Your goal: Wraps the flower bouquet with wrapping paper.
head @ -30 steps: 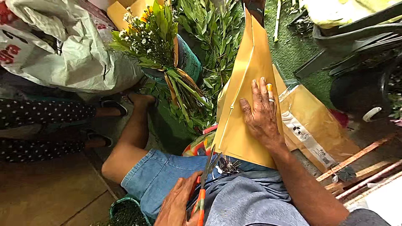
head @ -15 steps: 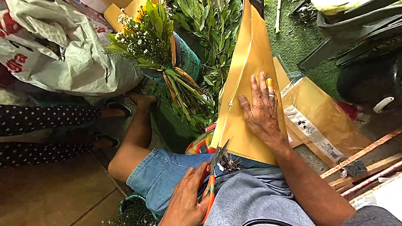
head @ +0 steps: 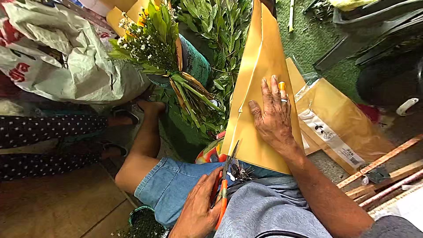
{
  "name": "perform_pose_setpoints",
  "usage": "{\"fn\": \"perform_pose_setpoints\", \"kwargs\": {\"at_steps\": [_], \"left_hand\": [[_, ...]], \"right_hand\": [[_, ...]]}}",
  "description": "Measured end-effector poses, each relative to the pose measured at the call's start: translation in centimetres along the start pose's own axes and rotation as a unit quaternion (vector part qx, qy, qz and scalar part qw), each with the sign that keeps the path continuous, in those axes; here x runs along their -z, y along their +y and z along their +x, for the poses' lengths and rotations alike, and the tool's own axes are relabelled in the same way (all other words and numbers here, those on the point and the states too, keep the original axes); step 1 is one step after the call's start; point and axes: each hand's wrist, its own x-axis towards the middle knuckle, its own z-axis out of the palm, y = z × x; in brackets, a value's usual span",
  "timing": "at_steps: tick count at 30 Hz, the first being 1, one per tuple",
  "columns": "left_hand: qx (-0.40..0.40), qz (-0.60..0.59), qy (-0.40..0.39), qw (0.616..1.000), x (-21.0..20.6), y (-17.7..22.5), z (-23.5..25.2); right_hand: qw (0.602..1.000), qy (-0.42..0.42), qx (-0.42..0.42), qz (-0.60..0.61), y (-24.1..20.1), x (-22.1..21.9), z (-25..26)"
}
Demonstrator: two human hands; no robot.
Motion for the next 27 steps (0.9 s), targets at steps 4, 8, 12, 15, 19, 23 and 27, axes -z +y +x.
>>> {"fn": "perform_pose_setpoints", "kwargs": {"at_steps": [4,8,12,15,19,23,27], "left_hand": [[-0.008,-0.010,0.003,1.000,-0.3,0.0,0.1],[-0.009,-0.011,-0.008,1.000,-0.4,-0.1,0.1],[-0.009,-0.022,-0.015,1.000,-0.4,-0.4,-0.3],[-0.009,-0.029,-0.017,0.999,-0.3,-0.6,-0.4],[0.008,-0.022,-0.017,1.000,-0.1,0.5,0.6],[0.010,-0.006,-0.012,1.000,0.0,1.2,1.7],[0.007,-0.006,-0.018,1.000,0.0,0.9,1.8]], "right_hand": [[1.000,0.004,0.000,-0.003,0.0,0.0,0.0],[1.000,0.006,0.001,-0.002,0.0,-0.1,0.0],[1.000,0.009,0.001,-0.002,0.1,-0.2,0.0],[1.000,0.008,0.001,-0.005,0.0,-0.2,-0.1],[1.000,0.014,0.002,-0.010,0.1,-0.3,-0.1],[1.000,0.013,-0.001,-0.015,0.0,-0.3,-0.1],[1.000,0.012,-0.005,-0.013,0.1,-0.3,0.0]]}}
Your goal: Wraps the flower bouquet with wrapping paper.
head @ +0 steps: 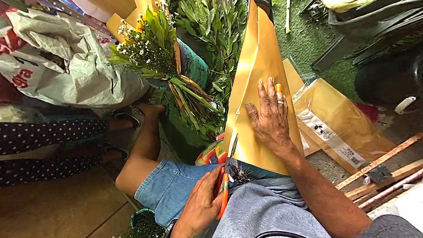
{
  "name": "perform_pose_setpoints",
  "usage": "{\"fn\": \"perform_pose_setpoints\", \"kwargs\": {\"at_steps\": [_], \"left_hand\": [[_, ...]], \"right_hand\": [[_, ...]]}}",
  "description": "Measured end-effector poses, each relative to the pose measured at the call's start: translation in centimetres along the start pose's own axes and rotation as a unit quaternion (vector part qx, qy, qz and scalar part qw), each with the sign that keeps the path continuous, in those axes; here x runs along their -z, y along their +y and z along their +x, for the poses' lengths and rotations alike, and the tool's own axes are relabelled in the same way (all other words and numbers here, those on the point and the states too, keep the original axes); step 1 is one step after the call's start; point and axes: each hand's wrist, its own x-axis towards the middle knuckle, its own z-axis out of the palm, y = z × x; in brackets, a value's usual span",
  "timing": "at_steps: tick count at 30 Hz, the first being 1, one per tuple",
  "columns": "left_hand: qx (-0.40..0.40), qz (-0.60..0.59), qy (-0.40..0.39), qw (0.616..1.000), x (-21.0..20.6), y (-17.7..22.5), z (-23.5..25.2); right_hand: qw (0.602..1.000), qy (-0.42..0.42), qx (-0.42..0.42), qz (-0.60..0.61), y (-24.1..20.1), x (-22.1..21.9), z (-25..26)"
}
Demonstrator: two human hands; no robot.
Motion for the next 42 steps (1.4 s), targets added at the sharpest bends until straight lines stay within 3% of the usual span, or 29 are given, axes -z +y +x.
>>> {"fn": "perform_pose_setpoints", "kwargs": {"at_steps": [42], "left_hand": [[0.005,0.028,0.018,0.999,0.9,2.4,5.1]], "right_hand": [[1.000,-0.004,-0.003,-0.008,0.0,-0.1,0.0]]}}
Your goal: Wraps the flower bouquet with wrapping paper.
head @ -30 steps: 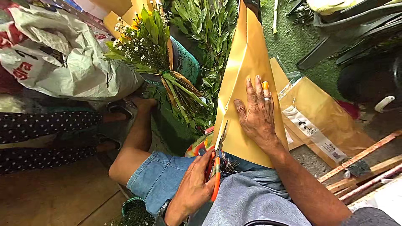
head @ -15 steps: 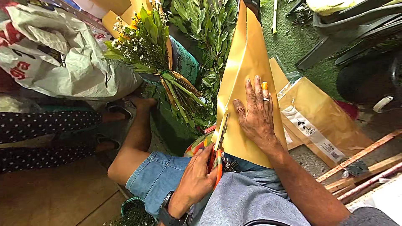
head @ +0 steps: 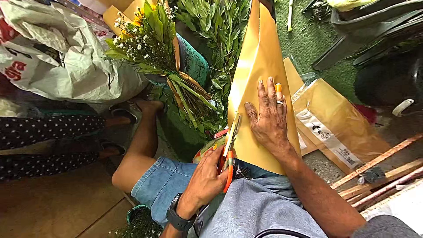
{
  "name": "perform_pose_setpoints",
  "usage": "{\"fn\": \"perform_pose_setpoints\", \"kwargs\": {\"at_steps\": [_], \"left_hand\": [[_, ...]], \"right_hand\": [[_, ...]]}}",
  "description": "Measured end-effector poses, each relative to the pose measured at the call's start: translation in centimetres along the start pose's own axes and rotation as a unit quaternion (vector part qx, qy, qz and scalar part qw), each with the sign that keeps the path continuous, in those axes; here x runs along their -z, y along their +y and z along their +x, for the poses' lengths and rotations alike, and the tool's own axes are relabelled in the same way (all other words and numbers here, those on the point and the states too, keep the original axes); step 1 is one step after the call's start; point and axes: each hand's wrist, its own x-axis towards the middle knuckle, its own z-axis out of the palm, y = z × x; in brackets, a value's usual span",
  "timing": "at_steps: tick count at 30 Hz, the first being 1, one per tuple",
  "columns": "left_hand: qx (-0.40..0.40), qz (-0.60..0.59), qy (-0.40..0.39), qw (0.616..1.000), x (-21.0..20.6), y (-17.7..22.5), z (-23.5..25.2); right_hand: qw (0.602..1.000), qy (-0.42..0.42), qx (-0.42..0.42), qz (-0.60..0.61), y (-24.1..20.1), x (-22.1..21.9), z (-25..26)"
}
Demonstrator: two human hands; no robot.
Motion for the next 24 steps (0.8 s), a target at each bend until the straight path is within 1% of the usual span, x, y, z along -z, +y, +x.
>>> {"fn": "perform_pose_setpoints", "kwargs": {"at_steps": [4,8,13,17,24], "left_hand": [[0.004,0.008,0.001,1.000,0.1,0.4,1.0],[-0.011,0.011,-0.001,1.000,-0.1,-0.3,1.1],[-0.002,-0.002,-0.002,1.000,0.0,0.1,1.5],[-0.009,-0.013,0.007,1.000,0.1,0.8,2.5],[-0.016,-0.025,-0.007,1.000,-0.1,0.4,2.7]], "right_hand": [[1.000,-0.001,-0.002,0.004,-0.1,0.2,-0.1],[1.000,-0.006,-0.003,0.002,0.0,0.3,0.0],[1.000,-0.003,0.007,-0.003,-0.1,0.1,0.0],[1.000,0.002,0.006,-0.001,-0.1,0.0,0.0],[1.000,0.004,0.008,-0.005,0.1,-0.1,0.0]]}}
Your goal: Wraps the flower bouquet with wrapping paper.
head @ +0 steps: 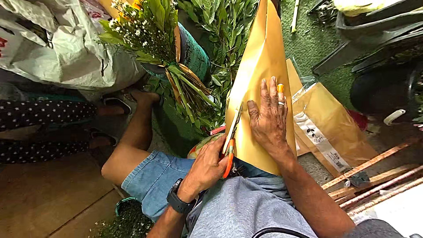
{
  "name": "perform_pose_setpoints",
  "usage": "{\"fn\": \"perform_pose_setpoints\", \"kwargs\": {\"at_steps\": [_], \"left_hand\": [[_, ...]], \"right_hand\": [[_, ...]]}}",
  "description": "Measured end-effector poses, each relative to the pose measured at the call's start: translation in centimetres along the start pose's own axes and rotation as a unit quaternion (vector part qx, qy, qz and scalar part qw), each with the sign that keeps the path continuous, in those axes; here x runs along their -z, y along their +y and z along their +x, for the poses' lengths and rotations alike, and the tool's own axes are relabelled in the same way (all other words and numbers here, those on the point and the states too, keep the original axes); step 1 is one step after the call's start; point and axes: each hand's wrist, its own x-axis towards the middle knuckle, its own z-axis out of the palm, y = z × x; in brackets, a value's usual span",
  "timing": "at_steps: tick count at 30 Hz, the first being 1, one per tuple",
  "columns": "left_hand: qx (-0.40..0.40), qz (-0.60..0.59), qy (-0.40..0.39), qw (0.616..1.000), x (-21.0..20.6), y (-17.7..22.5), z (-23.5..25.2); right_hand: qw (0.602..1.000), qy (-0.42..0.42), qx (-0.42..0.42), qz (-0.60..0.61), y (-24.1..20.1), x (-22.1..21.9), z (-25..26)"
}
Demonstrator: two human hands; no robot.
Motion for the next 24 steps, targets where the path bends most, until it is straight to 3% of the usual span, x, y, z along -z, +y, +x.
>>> {"fn": "perform_pose_setpoints", "kwargs": {"at_steps": [24], "left_hand": [[-0.002,-0.037,-0.006,0.999,0.4,0.6,2.2]], "right_hand": [[1.000,0.002,0.006,-0.013,0.0,-0.1,0.0]]}}
